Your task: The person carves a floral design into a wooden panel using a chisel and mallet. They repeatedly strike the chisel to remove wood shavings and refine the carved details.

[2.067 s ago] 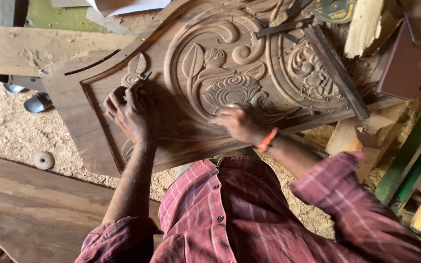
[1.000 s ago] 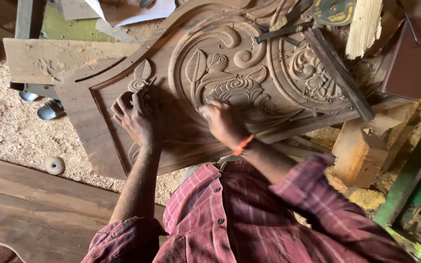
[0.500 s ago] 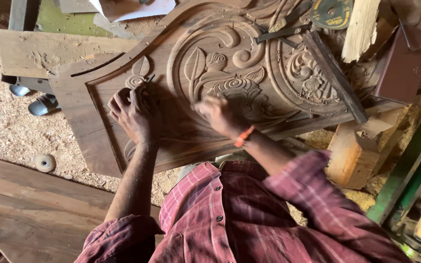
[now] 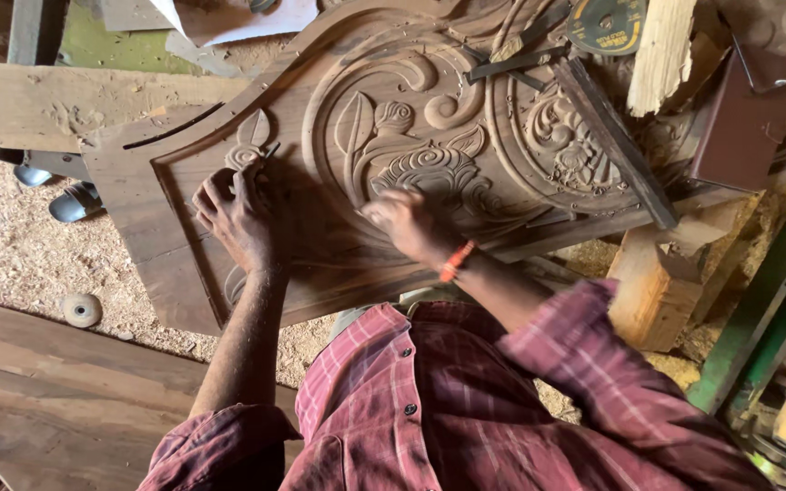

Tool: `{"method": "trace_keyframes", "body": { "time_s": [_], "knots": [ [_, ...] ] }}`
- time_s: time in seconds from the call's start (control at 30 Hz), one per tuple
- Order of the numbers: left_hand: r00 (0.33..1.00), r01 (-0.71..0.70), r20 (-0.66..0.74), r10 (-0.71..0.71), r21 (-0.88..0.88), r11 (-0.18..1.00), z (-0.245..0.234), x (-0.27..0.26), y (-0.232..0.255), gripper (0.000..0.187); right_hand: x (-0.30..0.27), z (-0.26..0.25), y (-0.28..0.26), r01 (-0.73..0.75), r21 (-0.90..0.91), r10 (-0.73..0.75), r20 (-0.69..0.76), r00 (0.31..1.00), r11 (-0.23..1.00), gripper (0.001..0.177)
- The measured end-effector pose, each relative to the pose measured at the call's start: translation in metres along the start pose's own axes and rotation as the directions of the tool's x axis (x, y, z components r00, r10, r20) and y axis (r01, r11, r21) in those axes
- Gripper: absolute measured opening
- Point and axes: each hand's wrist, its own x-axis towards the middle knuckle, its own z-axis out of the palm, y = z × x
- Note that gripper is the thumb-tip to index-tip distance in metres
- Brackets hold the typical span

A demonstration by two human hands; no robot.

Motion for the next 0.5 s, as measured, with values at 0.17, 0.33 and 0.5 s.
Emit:
{"method": "trace_keyframes", "body": {
  "time_s": [0.17,0.33,0.5],
  "knots": [
    [0.999,0.026,-0.021,-0.026,0.019,0.999,-0.003,0.001,0.001,0.027,-0.027,-0.033,-0.011,-0.166,-0.045,0.171,0.173,0.97,0.985,0.01],
    [1.0,-0.002,-0.028,0.002,0.015,1.0,-0.007,0.003,0.004,0.028,-0.029,-0.033,-0.015,-0.046,-0.006,0.046,-0.013,0.999,0.999,0.014],
    [1.0,0.012,-0.013,-0.012,-0.023,1.0,-0.007,0.0,0.006,0.03,-0.036,-0.032,-0.034,-0.135,0.091,0.147,-0.14,0.979,0.987,0.01]
  ]
}}
